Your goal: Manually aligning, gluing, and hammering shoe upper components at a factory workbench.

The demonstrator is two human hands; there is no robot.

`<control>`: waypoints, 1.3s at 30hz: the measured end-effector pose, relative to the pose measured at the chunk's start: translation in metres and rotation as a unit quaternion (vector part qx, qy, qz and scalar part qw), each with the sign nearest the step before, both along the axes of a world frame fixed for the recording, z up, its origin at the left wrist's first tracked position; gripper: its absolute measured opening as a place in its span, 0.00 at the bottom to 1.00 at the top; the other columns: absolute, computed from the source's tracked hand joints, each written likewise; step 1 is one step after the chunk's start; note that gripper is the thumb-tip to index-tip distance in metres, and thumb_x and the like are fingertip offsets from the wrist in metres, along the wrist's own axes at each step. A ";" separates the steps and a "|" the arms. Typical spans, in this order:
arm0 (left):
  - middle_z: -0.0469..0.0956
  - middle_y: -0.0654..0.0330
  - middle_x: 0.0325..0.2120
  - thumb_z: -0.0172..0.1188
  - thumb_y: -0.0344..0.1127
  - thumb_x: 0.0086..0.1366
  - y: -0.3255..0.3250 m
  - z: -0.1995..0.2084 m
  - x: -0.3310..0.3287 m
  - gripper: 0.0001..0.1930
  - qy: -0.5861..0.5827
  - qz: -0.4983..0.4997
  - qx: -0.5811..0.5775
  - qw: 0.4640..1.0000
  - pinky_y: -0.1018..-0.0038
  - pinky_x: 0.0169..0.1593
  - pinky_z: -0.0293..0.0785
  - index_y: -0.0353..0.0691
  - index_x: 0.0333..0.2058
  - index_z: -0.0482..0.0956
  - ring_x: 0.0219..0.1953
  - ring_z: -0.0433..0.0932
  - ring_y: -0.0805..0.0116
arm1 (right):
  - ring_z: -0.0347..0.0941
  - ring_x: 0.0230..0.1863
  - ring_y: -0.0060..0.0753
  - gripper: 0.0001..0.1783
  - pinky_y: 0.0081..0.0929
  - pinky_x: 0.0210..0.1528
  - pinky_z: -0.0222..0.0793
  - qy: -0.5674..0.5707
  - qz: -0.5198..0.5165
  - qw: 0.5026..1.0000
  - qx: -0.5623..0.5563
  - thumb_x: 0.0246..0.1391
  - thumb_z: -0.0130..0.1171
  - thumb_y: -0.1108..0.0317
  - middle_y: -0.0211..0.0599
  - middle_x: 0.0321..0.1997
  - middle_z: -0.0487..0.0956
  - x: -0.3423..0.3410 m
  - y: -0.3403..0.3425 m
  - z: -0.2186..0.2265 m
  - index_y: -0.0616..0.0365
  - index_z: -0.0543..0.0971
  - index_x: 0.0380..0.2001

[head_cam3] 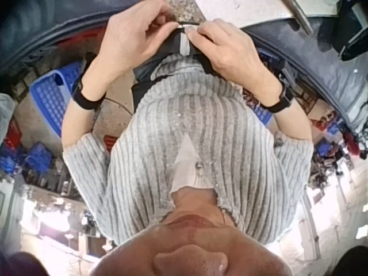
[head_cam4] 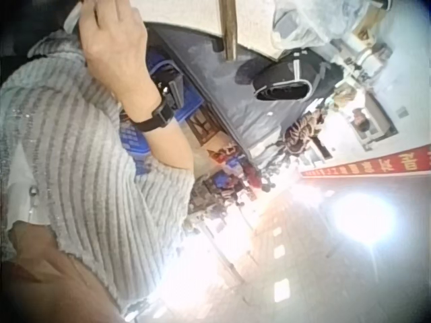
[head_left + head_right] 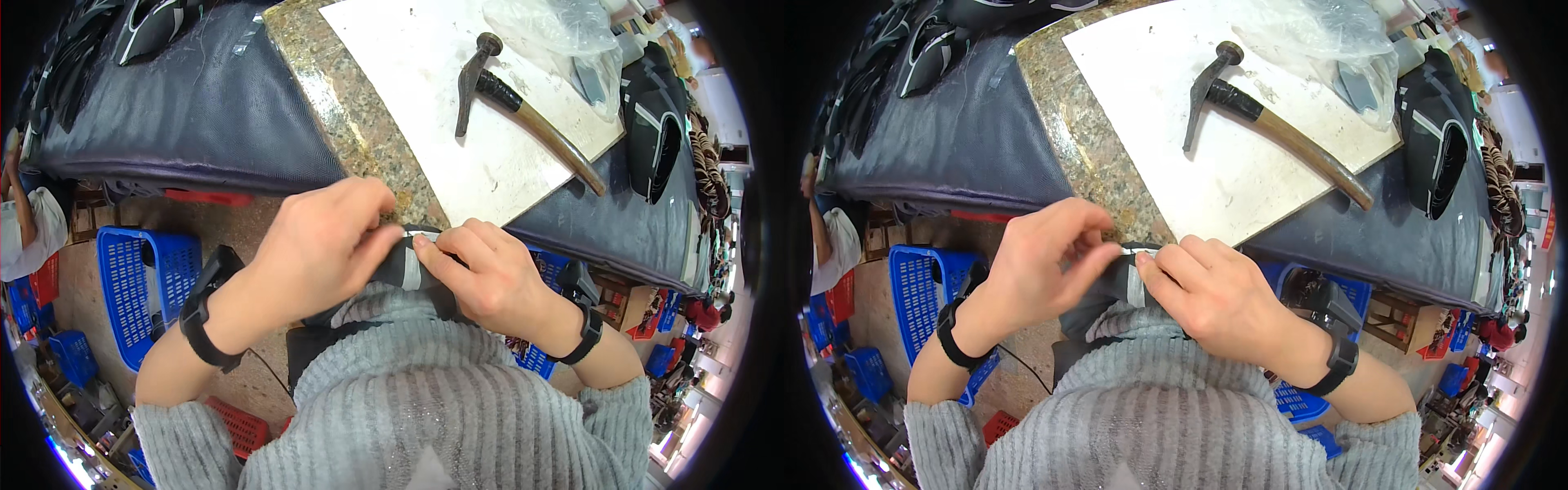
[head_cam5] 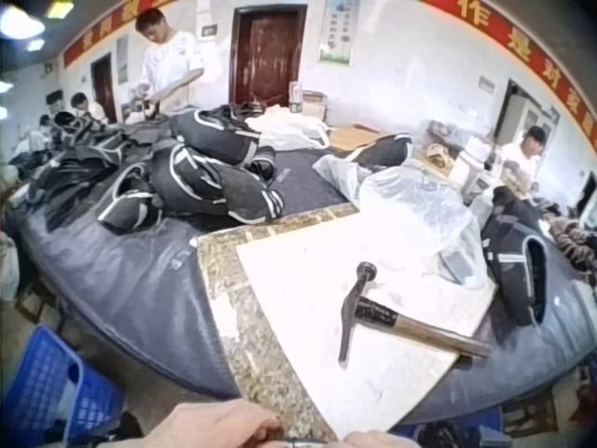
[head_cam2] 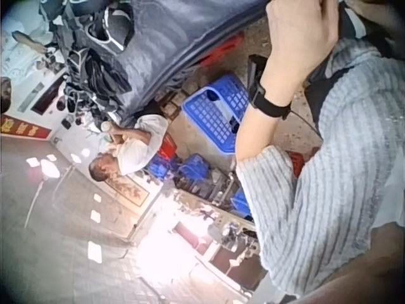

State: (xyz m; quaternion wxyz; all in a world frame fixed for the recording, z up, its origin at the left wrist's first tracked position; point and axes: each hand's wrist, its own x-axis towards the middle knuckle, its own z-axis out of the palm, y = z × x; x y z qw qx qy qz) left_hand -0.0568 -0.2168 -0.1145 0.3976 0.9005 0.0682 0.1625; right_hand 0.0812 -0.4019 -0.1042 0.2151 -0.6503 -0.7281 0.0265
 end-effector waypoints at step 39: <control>0.73 0.55 0.33 0.66 0.24 0.50 -0.023 0.003 0.012 0.14 -0.030 -0.062 0.033 0.997 0.63 0.43 0.69 0.36 0.38 0.77 0.39 0.73 0.54 | 0.74 0.37 0.38 0.17 0.29 0.38 0.74 0.092 -0.023 0.995 -0.011 0.45 0.60 0.76 0.36 0.40 0.76 0.007 -0.024 -0.003 0.62 0.80 0.42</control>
